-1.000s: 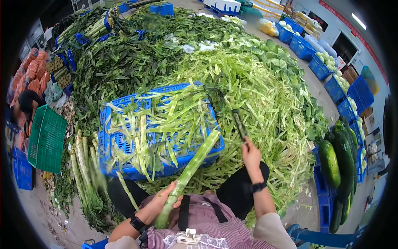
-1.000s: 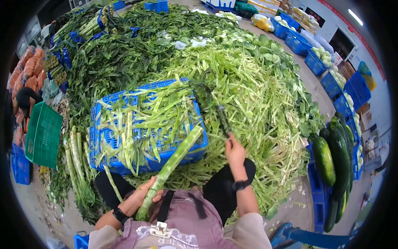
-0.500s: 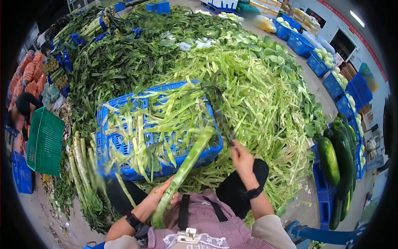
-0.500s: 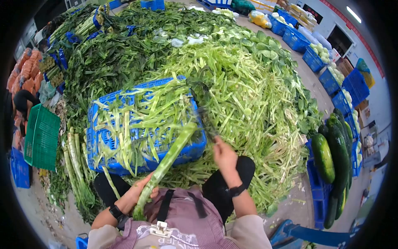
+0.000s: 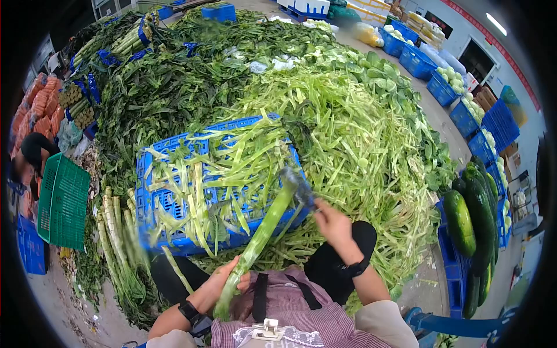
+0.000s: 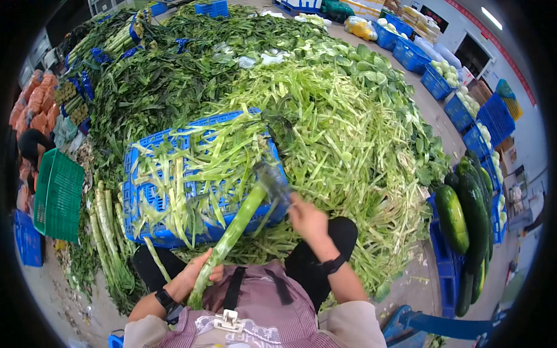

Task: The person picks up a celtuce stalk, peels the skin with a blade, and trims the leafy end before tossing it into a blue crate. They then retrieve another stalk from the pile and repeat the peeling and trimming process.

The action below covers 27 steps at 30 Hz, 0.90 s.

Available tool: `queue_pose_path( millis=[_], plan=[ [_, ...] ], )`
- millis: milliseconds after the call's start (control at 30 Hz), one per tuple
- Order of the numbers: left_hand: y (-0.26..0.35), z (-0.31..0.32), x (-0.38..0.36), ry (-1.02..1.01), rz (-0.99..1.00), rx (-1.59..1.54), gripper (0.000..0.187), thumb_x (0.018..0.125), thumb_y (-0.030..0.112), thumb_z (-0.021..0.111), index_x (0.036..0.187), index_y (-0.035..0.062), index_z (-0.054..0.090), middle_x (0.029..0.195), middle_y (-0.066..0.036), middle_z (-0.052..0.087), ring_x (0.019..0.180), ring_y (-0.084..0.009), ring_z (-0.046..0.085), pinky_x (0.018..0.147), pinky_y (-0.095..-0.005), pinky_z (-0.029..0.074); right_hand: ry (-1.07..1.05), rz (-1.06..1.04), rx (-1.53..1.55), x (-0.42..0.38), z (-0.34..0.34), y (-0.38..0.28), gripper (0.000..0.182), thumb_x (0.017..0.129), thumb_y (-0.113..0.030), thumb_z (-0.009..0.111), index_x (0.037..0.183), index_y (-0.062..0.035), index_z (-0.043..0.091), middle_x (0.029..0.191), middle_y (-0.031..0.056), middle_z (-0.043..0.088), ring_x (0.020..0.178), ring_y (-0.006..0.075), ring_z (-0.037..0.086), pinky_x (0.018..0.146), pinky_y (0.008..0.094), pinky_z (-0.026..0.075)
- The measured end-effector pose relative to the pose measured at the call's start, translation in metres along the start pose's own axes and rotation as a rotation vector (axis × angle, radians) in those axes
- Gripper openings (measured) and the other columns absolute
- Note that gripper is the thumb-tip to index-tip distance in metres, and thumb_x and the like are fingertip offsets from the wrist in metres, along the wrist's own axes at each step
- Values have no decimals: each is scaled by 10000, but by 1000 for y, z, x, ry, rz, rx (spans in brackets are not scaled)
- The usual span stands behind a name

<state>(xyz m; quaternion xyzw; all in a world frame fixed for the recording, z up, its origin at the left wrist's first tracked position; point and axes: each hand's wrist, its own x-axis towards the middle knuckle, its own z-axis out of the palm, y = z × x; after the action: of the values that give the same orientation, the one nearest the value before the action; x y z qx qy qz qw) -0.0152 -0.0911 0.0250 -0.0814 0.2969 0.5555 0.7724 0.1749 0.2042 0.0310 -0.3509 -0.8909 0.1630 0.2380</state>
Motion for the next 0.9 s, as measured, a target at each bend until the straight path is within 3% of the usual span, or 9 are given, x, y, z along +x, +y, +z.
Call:
queue_pose_path(
  millis=[100, 167, 200, 233, 300, 333, 400, 500, 900],
  plan=[
    [5, 2, -4, 75, 30, 91, 436, 990, 475, 359, 1273, 149, 420, 676, -50, 472, 569, -163, 455, 533, -276, 378, -147, -149, -57, -5, -3, -40, 305, 850, -294, 601, 1127, -169, 632, 783, 150, 643, 702, 327, 643, 593, 426, 519],
    [3, 8, -22, 153, 38, 164, 515, 982, 479, 385, 1382, 155, 368, 691, -52, 492, 580, -157, 470, 533, -271, 387, 34, 108, 62, 16, 17, 14, 344, 848, -258, 618, 1156, -104, 617, 890, 184, 667, 761, 347, 648, 658, 423, 528],
    [5, 18, -33, 174, 100, 335, 585, 973, 479, 413, 1440, 157, 270, 710, -55, 512, 591, -150, 486, 536, -268, 399, -49, 413, 0, 30, 10, 33, 319, 873, -262, 583, 1121, -65, 621, 847, 198, 666, 739, 370, 642, 646, 439, 526],
    [6, 24, -41, 193, 159, 506, 678, 964, 480, 441, 1498, 160, 173, 728, -57, 531, 602, -143, 502, 538, -265, 411, 45, 382, -132, 28, 15, 65, 290, 892, -282, 565, 1042, -41, 623, 754, 170, 661, 619, 318, 637, 593, 407, 517],
    [4, 23, -40, 206, 178, 535, 732, 952, 475, 473, 1508, 150, 124, 745, -56, 553, 602, -130, 519, 548, -261, 429, -160, 396, 113, 25, -3, 54, 267, 909, -295, 561, 948, -34, 605, 655, 99, 621, 502, 200, 586, 506, 327, 480],
    [4, 24, -39, 240, 168, 595, 714, 958, 463, 468, 1505, 146, 138, 740, -51, 552, 596, -127, 520, 544, -256, 429, -170, 397, 108, 22, -15, 40, 267, 909, -295, 561, 948, -34, 605, 655, 99, 621, 502, 200, 586, 506, 327, 480],
    [5, 24, -37, 276, 158, 654, 696, 963, 451, 463, 1503, 142, 152, 736, -47, 551, 590, -124, 520, 540, -252, 430, -565, 580, 497, 28, -45, -13, 366, 887, -362, 600, 1008, -18, 626, 648, 102, 610, 527, 209, 597, 522, 333, 473],
    [6, 22, -37, 269, 165, 647, 662, 974, 422, 453, 1501, 141, 168, 735, -44, 555, 588, -120, 525, 538, -244, 432, -639, 393, 422, 34, -51, -28, 363, 887, -359, 609, 975, -7, 620, 608, 59, 564, 504, 134, 551, 512, 292, 447],
    [10, 18, -34, 267, 153, 608, 657, 950, 389, 523, 1481, 122, 244, 726, -44, 557, 580, -118, 520, 541, -236, 437, -908, 452, 329, 52, -63, -33, 434, 915, -396, 533, 1082, 2, 577, 538, 43, 527, 425, 144, 533, 401, 283, 427]
  ],
)
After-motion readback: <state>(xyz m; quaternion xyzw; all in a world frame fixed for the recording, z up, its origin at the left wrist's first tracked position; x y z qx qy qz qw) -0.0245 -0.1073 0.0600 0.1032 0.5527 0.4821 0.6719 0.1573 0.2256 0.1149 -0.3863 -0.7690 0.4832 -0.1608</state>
